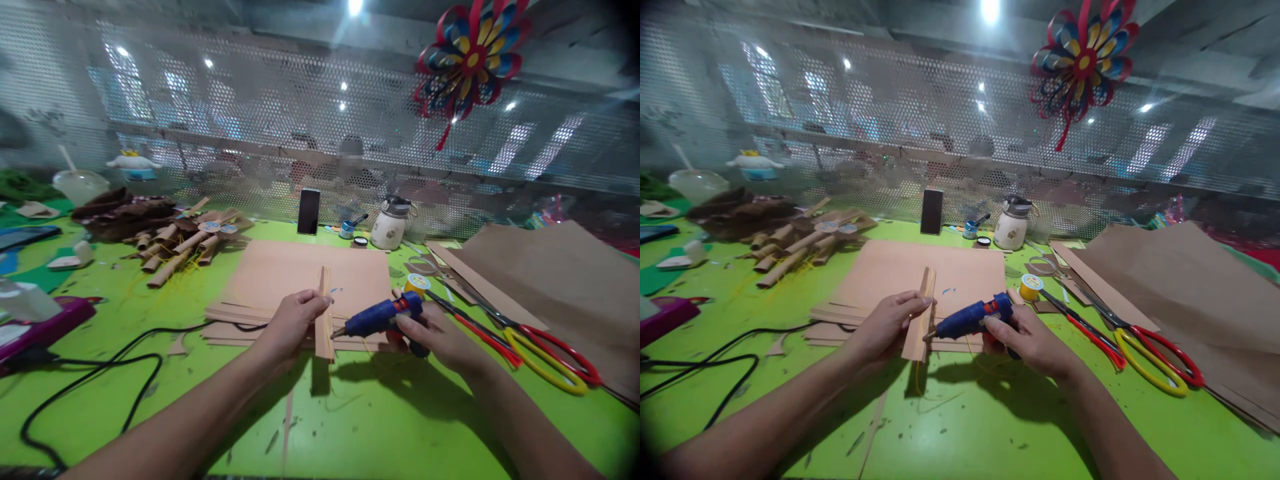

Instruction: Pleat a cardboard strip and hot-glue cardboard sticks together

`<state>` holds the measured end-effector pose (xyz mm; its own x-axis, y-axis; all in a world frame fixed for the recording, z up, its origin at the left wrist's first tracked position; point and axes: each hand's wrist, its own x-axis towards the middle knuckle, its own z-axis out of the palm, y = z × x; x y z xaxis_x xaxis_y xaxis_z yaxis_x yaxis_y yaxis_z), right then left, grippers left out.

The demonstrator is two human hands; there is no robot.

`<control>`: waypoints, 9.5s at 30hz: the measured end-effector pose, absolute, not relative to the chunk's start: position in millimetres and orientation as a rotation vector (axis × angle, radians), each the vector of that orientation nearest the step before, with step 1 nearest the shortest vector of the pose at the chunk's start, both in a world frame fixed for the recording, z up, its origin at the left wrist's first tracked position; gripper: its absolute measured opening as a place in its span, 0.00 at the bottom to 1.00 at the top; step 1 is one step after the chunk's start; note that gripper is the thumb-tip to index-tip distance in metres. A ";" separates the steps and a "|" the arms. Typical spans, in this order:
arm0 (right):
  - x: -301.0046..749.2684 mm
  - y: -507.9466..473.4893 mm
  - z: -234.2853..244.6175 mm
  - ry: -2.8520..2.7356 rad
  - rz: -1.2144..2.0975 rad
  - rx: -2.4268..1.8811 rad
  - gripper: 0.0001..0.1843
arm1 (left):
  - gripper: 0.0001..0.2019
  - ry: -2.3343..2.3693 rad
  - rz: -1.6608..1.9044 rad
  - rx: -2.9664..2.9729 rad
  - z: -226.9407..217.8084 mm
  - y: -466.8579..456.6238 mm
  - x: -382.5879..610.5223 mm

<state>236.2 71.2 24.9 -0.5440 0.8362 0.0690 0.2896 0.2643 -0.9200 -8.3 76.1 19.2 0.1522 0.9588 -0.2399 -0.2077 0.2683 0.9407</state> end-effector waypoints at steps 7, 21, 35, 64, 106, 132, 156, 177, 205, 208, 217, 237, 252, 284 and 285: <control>234.5 70.4 27.8 -1.972 1.255 -0.978 0.22 | 0.12 1.051 1.044 0.894 16.8 76.2 -7.3; 236.9 69.0 28.3 -2.027 1.197 -1.026 0.24 | 0.11 1.047 1.031 0.898 19.9 75.4 -8.0; 235.2 68.4 28.7 -1.974 1.212 -1.061 0.23 | 0.12 1.050 1.037 0.924 15.9 75.5 -8.7; 232.5 69.6 26.6 -1.937 1.245 -1.016 0.24 | 0.14 1.044 1.024 0.913 18.4 75.8 -8.3; 239.5 74.2 20.1 -1.804 1.368 -0.925 0.22 | 0.10 0.976 1.037 0.904 10.8 77.2 -8.5; 187.0 56.9 -2.9 -1.307 1.885 -0.446 0.21 | 0.17 0.903 1.363 0.847 16.3 84.5 -8.3; 169.4 39.6 -7.2 -1.105 1.905 -0.475 0.24 | 0.16 0.994 1.548 0.756 9.3 91.3 -13.7; 166.1 41.1 -1.0 -0.857 1.904 -0.615 0.20 | 0.12 0.987 1.577 0.698 0.2 100.1 -14.8; 198.3 52.9 21.9 -1.187 1.347 -0.988 0.22 | 0.13 1.097 1.493 1.159 7.4 97.0 -17.5; 205.9 62.2 22.0 -1.347 1.086 -1.130 0.24 | 0.13 1.051 1.402 1.107 9.6 93.0 -14.7; 215.9 90.9 1.2 -1.503 0.751 -1.232 0.22 | 0.15 0.986 1.157 0.937 7.8 85.7 -11.8; 203.8 155.9 -11.9 -2.274 0.279 -1.255 0.17 | 0.11 1.075 1.138 0.830 22.8 76.3 -11.2; 174.2 195.3 19.9 -2.115 -0.095 -1.591 0.19 | 0.04 1.005 1.215 0.745 18.1 82.1 -7.4; 170.7 145.4 0.3 -2.090 -0.138 -1.042 0.06 | 0.09 0.886 1.262 0.739 1.6 86.3 -7.1; 169.9 134.8 -3.1 -2.058 -0.067 -1.018 0.06 | 0.09 0.891 1.276 0.737 0.2 87.2 -7.0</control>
